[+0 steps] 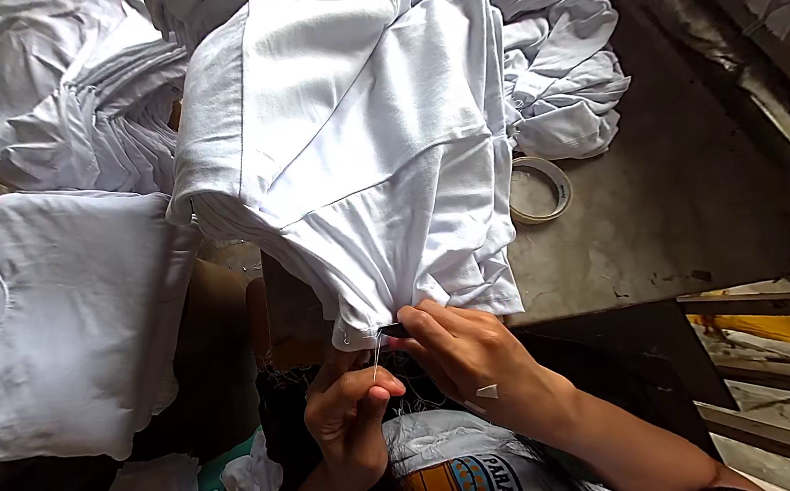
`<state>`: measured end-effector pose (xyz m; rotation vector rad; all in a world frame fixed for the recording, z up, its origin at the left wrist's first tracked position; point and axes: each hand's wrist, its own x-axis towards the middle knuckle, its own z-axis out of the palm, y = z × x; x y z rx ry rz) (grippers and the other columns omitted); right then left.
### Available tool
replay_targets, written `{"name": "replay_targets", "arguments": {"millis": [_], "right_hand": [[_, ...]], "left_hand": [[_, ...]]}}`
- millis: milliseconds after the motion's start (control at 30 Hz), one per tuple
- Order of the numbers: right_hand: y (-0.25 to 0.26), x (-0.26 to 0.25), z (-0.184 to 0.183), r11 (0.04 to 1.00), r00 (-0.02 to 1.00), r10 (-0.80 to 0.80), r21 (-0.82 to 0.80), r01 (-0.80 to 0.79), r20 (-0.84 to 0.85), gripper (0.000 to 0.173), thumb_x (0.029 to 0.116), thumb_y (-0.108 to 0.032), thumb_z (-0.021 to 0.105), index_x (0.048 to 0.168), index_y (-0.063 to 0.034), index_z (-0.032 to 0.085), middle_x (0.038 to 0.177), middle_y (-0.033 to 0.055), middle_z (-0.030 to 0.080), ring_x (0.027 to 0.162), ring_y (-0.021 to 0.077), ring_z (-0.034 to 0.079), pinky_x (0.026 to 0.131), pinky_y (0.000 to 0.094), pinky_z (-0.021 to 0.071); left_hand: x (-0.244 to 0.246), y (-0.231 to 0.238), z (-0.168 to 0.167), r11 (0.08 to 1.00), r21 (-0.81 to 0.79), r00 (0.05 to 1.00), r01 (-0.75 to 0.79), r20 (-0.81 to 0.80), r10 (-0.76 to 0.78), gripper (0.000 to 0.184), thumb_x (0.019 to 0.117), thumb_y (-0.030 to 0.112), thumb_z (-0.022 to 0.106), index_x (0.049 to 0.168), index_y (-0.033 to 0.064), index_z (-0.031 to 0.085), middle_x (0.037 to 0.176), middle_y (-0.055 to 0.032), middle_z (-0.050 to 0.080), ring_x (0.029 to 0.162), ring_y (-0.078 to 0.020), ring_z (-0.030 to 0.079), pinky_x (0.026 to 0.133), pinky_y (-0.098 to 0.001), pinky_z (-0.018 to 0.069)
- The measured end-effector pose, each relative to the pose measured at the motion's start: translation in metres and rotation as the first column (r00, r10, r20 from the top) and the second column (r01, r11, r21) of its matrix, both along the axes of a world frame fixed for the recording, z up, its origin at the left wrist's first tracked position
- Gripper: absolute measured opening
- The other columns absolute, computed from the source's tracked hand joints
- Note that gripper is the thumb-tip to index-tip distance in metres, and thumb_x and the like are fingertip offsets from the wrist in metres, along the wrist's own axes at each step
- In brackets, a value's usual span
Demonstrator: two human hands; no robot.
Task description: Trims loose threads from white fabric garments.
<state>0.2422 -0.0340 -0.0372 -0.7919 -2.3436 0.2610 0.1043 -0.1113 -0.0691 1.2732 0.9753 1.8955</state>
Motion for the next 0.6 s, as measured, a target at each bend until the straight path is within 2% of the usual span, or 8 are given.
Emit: {"name": "replay_targets", "arguments": {"millis": [100, 267, 367, 400, 433, 467, 533, 600], "right_hand": [[0.003, 0.002, -0.001, 1.0, 1.0, 0.01, -0.013, -0.011, -0.024, 0.029, 0.1087, -0.022, 0.045, 0.095, -0.0031, 0.063, 0.067, 0.0052, 0.05, 0.054, 0.0146, 0.049, 0.048, 0.0233, 0.0385], [0.005, 0.006, 0.0, 0.993, 0.994, 0.106, -0.043, -0.106, -0.01, 0.03, 0.1083, -0.028, 0.047, 0.099, -0.0042, 0.062, 0.072, 0.0055, 0.051, 0.058, 0.016, 0.051, 0.051, 0.0238, 0.0404], [0.008, 0.005, -0.002, 0.995, 0.998, 0.014, -0.093, -0.02, -0.067, 0.029, 0.1077, -0.022, 0.048, 0.097, -0.0019, 0.065, 0.067, 0.0061, 0.054, 0.056, 0.0147, 0.054, 0.051, 0.023, 0.0424], [0.008, 0.005, -0.002, 0.994, 0.997, -0.009, -0.109, 0.001, -0.077, 0.028, 0.1075, -0.021, 0.048, 0.098, -0.0013, 0.065, 0.068, 0.0065, 0.056, 0.057, 0.0138, 0.054, 0.052, 0.022, 0.0429], [0.008, 0.006, -0.002, 0.993, 0.996, -0.022, -0.116, 0.012, -0.082, 0.028, 0.1074, -0.021, 0.048, 0.098, -0.0009, 0.065, 0.069, 0.0069, 0.057, 0.059, 0.0133, 0.055, 0.053, 0.0213, 0.0432], [0.008, 0.006, -0.003, 0.993, 0.995, -0.03, -0.117, 0.019, -0.09, 0.028, 0.1072, -0.021, 0.048, 0.097, -0.0007, 0.065, 0.07, 0.0073, 0.058, 0.06, 0.0132, 0.055, 0.054, 0.0212, 0.0432], [0.006, 0.007, -0.004, 0.993, 0.994, -0.041, -0.114, 0.029, -0.103, 0.027, 0.1072, -0.021, 0.049, 0.098, -0.0007, 0.065, 0.071, 0.0076, 0.058, 0.062, 0.0128, 0.056, 0.057, 0.0203, 0.0439], [0.004, 0.007, -0.006, 0.993, 0.993, -0.051, -0.111, 0.039, -0.107, 0.027, 0.107, -0.021, 0.049, 0.098, -0.0008, 0.064, 0.071, 0.0074, 0.057, 0.062, 0.0127, 0.055, 0.057, 0.0198, 0.0436]], "left_hand": [[-0.003, -0.002, 0.0, 1.0, 0.005, 1.0, 0.001, -0.017, -0.001, 0.022, 0.1063, 0.027, 0.053, 0.109, 0.0249, 0.075, 0.137, 0.0161, 0.062, 0.127, -0.0011, 0.057, 0.111, -0.0237, 0.0452], [-0.001, 0.0, 0.001, 1.0, 0.025, 0.998, 0.005, -0.055, -0.004, 0.019, 0.1056, 0.026, 0.055, 0.107, 0.0232, 0.074, 0.146, 0.0138, 0.055, 0.133, -0.0033, 0.053, 0.112, -0.0243, 0.0451], [-0.005, 0.001, -0.002, 0.997, 0.067, 0.994, -0.027, -0.106, 0.034, 0.03, 0.1072, 0.043, 0.047, 0.105, 0.0254, 0.072, 0.142, 0.0136, 0.058, 0.13, -0.0063, 0.056, 0.109, -0.0277, 0.0482], [-0.009, 0.002, -0.003, 0.997, 0.066, 0.993, -0.051, -0.102, 0.057, 0.035, 0.106, 0.051, 0.045, 0.109, 0.0273, 0.071, 0.138, 0.0148, 0.061, 0.127, -0.0051, 0.058, 0.107, -0.0268, 0.0491], [-0.011, 0.005, -0.003, 0.994, 0.058, 0.992, -0.09, -0.079, 0.095, 0.035, 0.1035, 0.054, 0.048, 0.118, 0.0298, 0.069, 0.132, 0.0161, 0.065, 0.122, -0.0031, 0.061, 0.103, -0.025, 0.0509], [-0.011, 0.008, -0.001, 0.989, 0.041, 0.989, -0.14, -0.052, 0.142, 0.031, 0.1011, 0.05, 0.056, 0.124, 0.0316, 0.065, 0.126, 0.0172, 0.068, 0.116, -0.0005, 0.064, 0.099, -0.0225, 0.053], [-0.007, 0.018, 0.004, 0.973, 0.004, 0.973, -0.231, -0.004, 0.231, 0.036, 0.0961, 0.026, 0.071, 0.131, 0.0287, 0.061, 0.121, 0.0147, 0.072, 0.107, 0.0004, 0.069, 0.092, -0.0198, 0.0572], [-0.004, 0.028, 0.004, 0.951, 0.013, 0.95, -0.31, 0.047, 0.309, 0.031, 0.0943, 0.009, 0.071, 0.123, 0.0199, 0.07, 0.11, 0.0122, 0.076, 0.097, 0.0014, 0.071, 0.086, -0.0171, 0.0586]]}}
